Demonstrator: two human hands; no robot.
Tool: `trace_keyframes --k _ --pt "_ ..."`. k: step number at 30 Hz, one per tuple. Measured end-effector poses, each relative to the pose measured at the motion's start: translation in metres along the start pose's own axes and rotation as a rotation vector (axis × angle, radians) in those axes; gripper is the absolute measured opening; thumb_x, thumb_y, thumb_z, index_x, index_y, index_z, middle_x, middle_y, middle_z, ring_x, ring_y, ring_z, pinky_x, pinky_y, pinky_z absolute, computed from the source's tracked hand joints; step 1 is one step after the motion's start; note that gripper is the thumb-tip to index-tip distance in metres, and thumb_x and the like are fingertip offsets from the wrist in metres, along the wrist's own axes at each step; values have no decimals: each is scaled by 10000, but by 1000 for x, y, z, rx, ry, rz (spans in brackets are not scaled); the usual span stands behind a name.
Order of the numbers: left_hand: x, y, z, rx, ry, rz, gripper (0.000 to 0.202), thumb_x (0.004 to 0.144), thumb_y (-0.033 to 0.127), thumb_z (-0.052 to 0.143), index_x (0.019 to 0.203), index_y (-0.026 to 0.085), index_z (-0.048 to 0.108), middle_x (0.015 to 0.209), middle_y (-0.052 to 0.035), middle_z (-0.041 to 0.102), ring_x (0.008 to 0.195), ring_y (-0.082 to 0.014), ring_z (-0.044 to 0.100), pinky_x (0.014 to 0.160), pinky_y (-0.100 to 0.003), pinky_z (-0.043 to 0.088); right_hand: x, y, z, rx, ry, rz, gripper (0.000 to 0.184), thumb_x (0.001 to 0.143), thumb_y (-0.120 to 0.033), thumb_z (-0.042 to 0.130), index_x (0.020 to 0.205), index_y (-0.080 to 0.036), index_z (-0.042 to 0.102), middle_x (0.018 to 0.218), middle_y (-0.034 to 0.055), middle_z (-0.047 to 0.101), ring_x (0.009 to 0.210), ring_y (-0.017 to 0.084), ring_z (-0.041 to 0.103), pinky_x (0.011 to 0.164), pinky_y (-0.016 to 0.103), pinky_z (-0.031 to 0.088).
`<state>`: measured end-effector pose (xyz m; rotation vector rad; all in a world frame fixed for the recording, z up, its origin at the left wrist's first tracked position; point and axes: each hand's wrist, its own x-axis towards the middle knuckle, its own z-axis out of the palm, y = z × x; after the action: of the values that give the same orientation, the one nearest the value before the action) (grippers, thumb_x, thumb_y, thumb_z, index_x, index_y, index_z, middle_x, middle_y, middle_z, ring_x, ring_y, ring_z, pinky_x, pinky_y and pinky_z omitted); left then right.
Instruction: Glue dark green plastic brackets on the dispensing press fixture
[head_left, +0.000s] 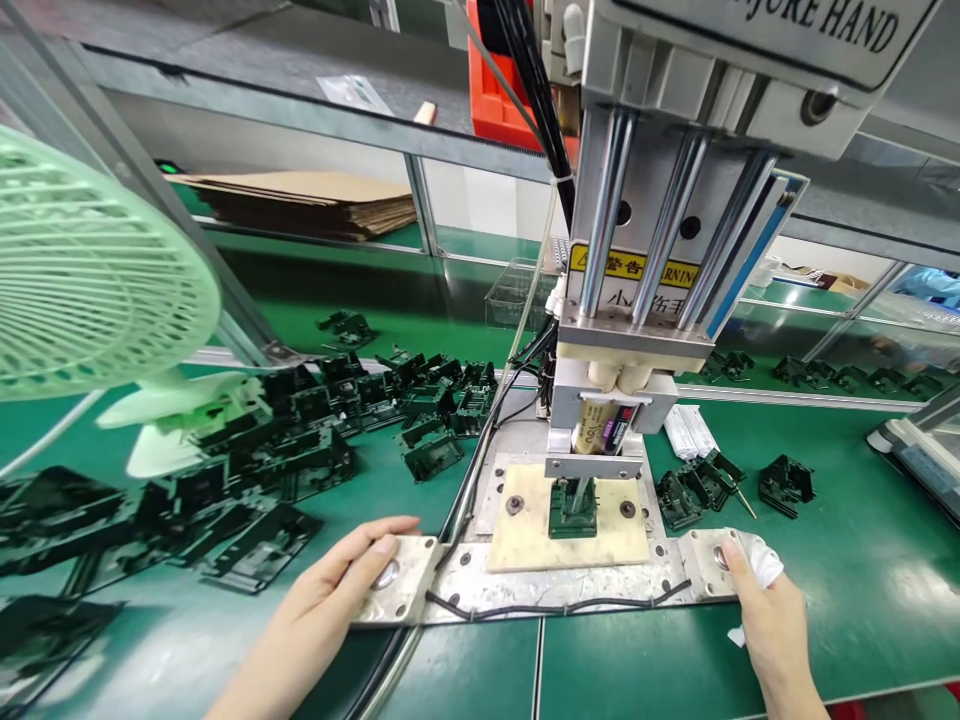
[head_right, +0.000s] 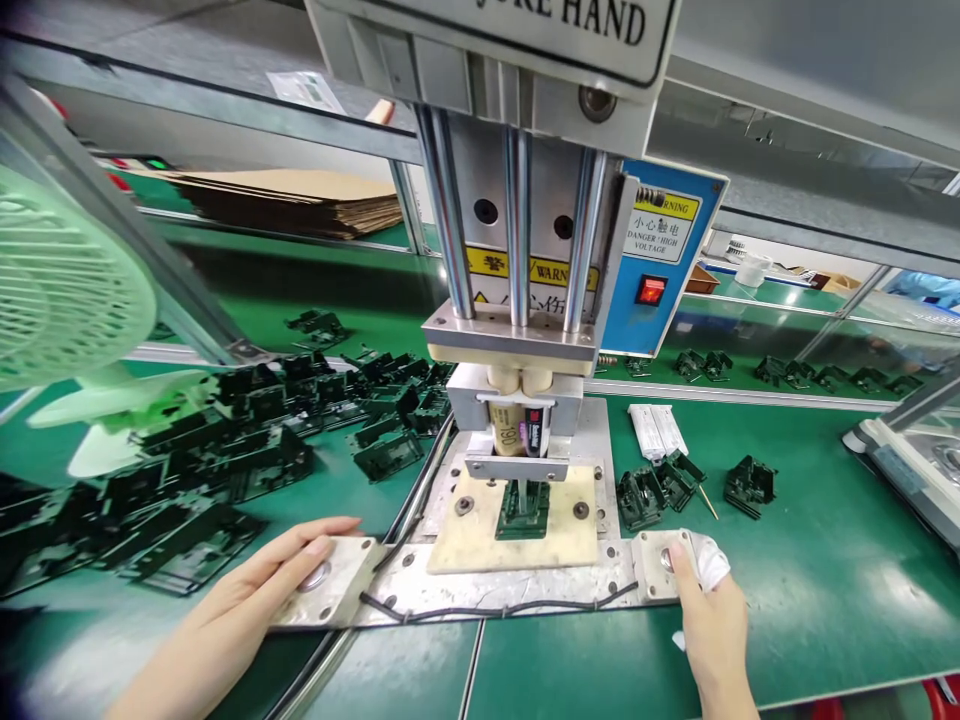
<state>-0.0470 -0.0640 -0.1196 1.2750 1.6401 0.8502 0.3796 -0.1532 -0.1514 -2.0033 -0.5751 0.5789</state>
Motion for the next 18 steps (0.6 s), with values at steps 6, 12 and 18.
trace_keyframes --k 6,12,18 --pt "4 -8 1 -39 -17 -9 788 675 848 617 1166 232 661 1108 -51 705 861 -223 607 711 -249 454 1 -1 -2 -21 30 -25 717 568 -774 723 920 -151 766 971 128 755 1000 370 671 753 374 537" --pt "2 -8 4 -114 -25 -31 716 721 783 665 1168 223 659 1063 -50 705 786 -184 591 657 -222 448 1 -1 -5 -22 68 -82 699 608 -747 728 968 -150 768 1004 133 753 1013 379 671 790 409 508" --pt "-1 -8 3 -122 -12 -20 638 762 729 679 1158 229 676 972 -28 687 730 -153 546 602 -198 410 -3 -3 -4 4 89 -148 659 630 -719 748 945 -141 768 992 140 752 987 377 678 804 423 509"
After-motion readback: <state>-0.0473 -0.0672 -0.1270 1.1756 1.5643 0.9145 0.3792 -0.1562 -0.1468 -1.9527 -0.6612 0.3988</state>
